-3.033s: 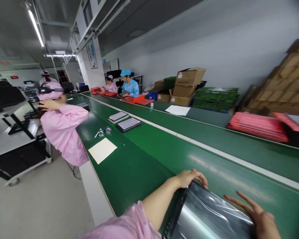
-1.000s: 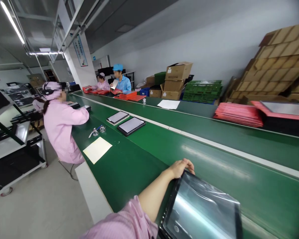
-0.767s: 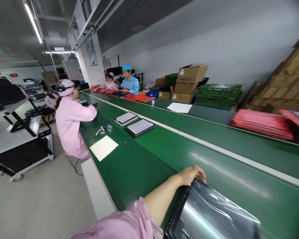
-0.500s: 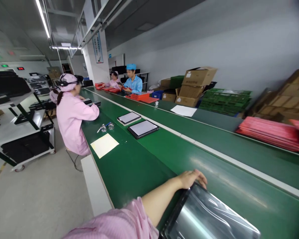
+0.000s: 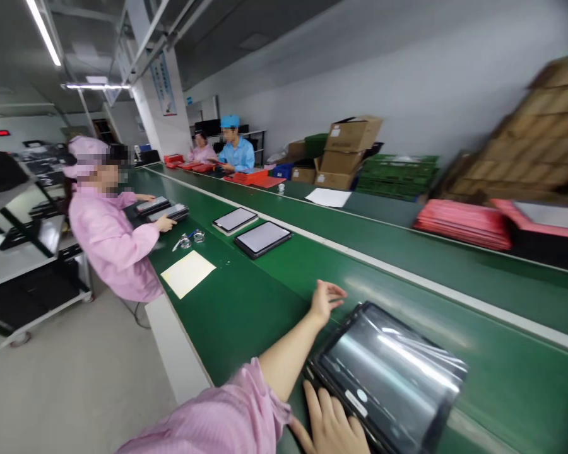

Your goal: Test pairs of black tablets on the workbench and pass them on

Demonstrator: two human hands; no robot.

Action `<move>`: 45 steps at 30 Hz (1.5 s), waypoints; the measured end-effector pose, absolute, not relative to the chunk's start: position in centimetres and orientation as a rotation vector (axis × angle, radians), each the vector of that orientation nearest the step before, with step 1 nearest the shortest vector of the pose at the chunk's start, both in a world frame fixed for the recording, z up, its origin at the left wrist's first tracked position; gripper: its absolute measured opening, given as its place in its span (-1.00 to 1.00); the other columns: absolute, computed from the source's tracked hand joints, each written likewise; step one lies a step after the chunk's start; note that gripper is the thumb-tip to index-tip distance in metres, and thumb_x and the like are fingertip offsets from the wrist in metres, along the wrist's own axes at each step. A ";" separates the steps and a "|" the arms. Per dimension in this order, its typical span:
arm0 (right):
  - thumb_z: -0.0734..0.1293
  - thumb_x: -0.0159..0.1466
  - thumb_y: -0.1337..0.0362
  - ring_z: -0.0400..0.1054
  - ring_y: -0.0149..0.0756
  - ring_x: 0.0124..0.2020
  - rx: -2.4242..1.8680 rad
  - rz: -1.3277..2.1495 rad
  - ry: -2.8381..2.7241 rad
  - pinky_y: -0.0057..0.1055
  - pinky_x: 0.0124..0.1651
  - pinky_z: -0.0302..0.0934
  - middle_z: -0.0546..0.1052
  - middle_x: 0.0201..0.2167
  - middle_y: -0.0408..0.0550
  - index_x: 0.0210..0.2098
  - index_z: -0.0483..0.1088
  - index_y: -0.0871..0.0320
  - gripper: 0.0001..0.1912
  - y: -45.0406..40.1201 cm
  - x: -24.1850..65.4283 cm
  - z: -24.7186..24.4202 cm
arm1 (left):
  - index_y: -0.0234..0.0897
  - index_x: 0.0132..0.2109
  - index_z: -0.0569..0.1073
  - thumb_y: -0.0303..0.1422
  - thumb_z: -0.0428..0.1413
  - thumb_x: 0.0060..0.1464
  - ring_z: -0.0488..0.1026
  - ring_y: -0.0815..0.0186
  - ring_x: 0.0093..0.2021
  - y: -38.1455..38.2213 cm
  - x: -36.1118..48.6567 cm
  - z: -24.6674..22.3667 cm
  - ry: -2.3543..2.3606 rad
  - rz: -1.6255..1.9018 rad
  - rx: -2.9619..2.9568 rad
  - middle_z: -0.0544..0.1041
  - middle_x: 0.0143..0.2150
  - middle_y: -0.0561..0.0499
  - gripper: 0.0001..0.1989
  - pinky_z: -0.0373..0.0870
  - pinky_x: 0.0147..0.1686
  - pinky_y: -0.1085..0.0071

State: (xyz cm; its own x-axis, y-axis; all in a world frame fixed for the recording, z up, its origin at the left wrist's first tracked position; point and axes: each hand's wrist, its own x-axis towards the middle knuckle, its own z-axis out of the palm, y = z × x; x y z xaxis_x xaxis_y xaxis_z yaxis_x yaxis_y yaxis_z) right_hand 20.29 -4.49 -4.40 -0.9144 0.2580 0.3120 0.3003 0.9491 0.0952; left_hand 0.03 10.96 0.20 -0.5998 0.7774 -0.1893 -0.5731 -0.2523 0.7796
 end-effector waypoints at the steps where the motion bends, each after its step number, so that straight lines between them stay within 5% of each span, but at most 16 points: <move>1: 0.17 0.37 -0.05 0.50 0.08 -0.11 -0.454 -0.198 -2.800 -0.13 -0.21 0.36 0.58 -0.04 0.24 0.11 0.50 0.17 -0.45 -3.6 19.9 -4.0 | -0.28 -0.33 0.37 0.15 -0.25 0.28 0.49 0.15 -0.07 10.9 -0.1 0.2 1.063 1.968 0.272 0.53 -0.28 -0.11 -0.38 0.29 0.08 0.18; 8: 0.02 0.46 0.02 0.46 0.00 -0.08 -0.831 -0.054 -2.814 -0.13 -0.12 0.24 0.56 -0.08 0.17 0.08 0.43 0.20 -0.47 1.5 17.2 0.3 | -0.26 -0.29 0.36 0.09 -0.28 0.33 0.50 0.25 -0.17 10.2 -0.3 0.2 0.948 1.998 0.219 0.50 -0.30 -0.06 -0.42 0.33 -0.07 0.35; 19: 0.03 0.41 -0.01 0.34 0.05 -0.04 -1.329 0.232 -2.767 0.06 -0.12 0.23 0.48 -0.12 0.09 -0.05 0.45 0.00 -0.55 9.0 19.9 1.3 | -0.23 -0.31 0.41 0.22 -0.13 0.19 0.50 0.11 -0.09 10.3 -0.4 0.0 0.883 2.009 0.177 0.51 -0.28 -0.11 -0.40 0.32 -0.05 0.25; 28: 0.04 0.40 -0.06 0.32 0.15 0.03 -1.931 -0.024 -2.207 0.31 0.12 0.00 0.46 -0.04 0.32 -0.16 0.43 0.24 -0.46 14.3 24.8 0.2 | -0.24 -0.31 0.42 0.08 -0.22 0.32 0.51 0.21 -0.17 10.1 -0.4 0.1 0.855 1.977 0.156 0.51 -0.30 -0.08 -0.44 0.32 -0.11 0.33; 32: 0.07 0.39 0.01 0.34 0.19 -0.06 -1.885 -0.133 -2.118 0.20 -0.02 0.09 0.48 -0.14 0.35 -0.22 0.45 0.25 -0.51 15.1 26.2 -0.5 | -0.25 -0.32 0.42 0.06 -0.18 0.32 0.50 0.24 -0.21 10.0 -0.3 0.3 0.859 1.959 0.163 0.51 -0.31 -0.07 -0.47 0.33 -0.16 0.37; 39: 0.05 0.34 0.09 0.35 0.02 -0.23 -1.569 -0.034 -2.097 -0.09 -0.20 0.05 0.49 -0.35 0.13 -0.42 0.34 0.11 -0.62 16.1 26.3 -0.8 | -0.26 -0.34 0.41 0.05 0.00 0.21 0.51 0.25 -0.25 10.1 -0.3 0.8 0.935 1.959 0.190 0.51 -0.35 -0.06 -0.55 0.34 -0.19 0.37; 45: 0.07 0.30 0.04 0.37 -0.09 -0.29 -1.217 0.104 -2.230 -0.20 -0.21 -0.02 0.47 -0.48 -0.01 -0.47 0.27 0.08 -0.65 15.3 24.6 -0.6 | -0.26 -0.37 0.42 -0.14 0.17 0.06 0.37 0.39 -0.49 10.5 0.0 0.8 1.084 1.958 0.236 0.33 -0.56 0.12 -0.74 0.25 -0.38 0.47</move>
